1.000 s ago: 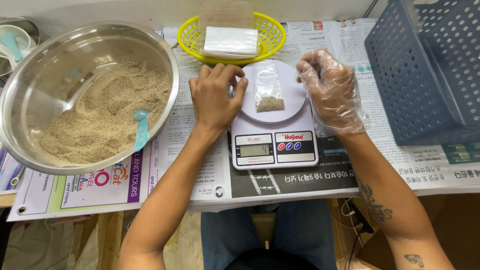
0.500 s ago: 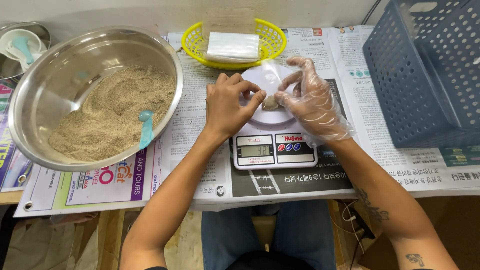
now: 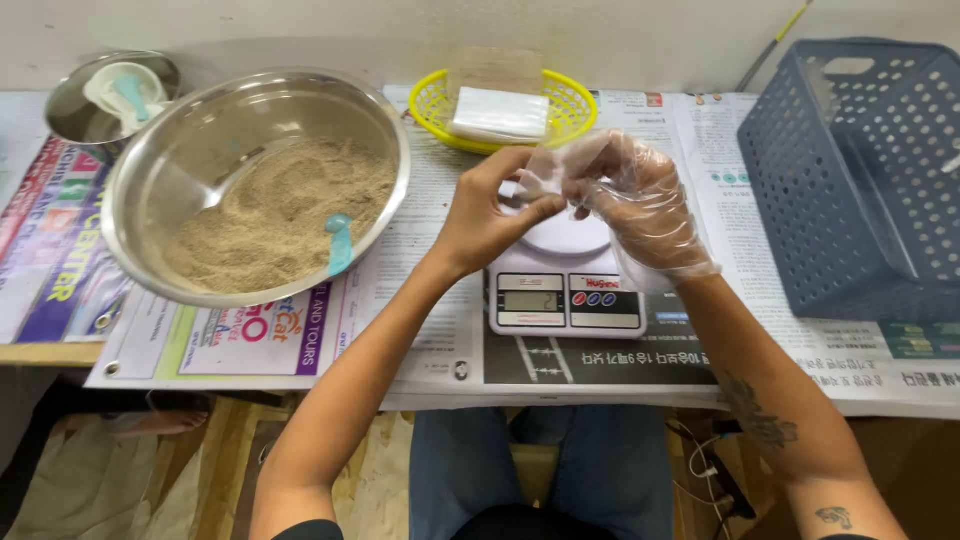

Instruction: Packaging and weighing powder into small bags and placing them in a crate

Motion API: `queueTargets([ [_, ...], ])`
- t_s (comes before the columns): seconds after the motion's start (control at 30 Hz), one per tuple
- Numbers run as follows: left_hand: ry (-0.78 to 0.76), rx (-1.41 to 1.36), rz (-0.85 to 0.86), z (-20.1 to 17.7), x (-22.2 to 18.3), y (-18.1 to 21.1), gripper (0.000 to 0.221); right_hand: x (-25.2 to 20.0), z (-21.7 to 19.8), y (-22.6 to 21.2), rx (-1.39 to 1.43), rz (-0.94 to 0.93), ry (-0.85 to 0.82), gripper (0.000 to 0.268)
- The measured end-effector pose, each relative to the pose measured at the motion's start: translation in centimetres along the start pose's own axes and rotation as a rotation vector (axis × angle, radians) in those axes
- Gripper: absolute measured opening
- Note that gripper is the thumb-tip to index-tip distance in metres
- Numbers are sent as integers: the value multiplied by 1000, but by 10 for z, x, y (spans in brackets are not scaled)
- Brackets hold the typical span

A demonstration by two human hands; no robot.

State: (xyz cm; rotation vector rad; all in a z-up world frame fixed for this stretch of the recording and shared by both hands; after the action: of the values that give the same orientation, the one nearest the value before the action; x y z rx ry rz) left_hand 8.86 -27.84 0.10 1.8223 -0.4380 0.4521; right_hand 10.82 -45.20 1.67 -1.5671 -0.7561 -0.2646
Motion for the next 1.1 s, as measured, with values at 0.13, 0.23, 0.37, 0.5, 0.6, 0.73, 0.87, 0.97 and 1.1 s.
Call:
queueTargets([
  [0.13, -199, -453, -402, -24, -16, 22, 63, 11, 42, -46, 0, -47, -39, 19],
  [0.23, -243, -608, -447, -41, -26, 16, 56, 21, 63, -57, -62, -90, -49, 14],
  [0.37, -153, -456, -466, -99, -36, 49, 30, 36, 91, -88, -310, -456, -109, 12],
  [0.5, -21, -125, -278, -168, -40, 77, 7, 37, 141, -102, -442, -647, -443, 18],
  [0.6, 240, 429, -104, -214, -42, 72, 26, 23, 184, -87, -676, -735, -743, 44],
  [0.73, 330, 777, -10, -249, -37, 13, 37, 20, 212, -54, -676, -926, -702, 36],
  [0.87, 318, 801, 9, -258, -38, -14, 35, 43, 216, -74, -829, -838, -719, 10],
  [0.97, 321, 781, -22, -256, -40, -26, 35, 48, 200, -101, -753, -961, -583, 10],
  [1.1, 288, 719, -75, -253, -41, -33, 34, 49, 169, -93, -450, -800, -504, 12],
])
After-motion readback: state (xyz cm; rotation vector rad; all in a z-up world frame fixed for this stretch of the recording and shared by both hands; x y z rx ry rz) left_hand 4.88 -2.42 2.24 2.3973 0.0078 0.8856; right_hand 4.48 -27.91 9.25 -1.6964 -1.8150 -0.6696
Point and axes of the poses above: each hand's wrist, its own x-axis towards the middle knuckle, its own z-axis out of the palm, y = z × x, the point moved 5 cm from there along x, towards the middle knuckle, and after that the axes turned 11 degrees about -z, right-handed, at the moved point
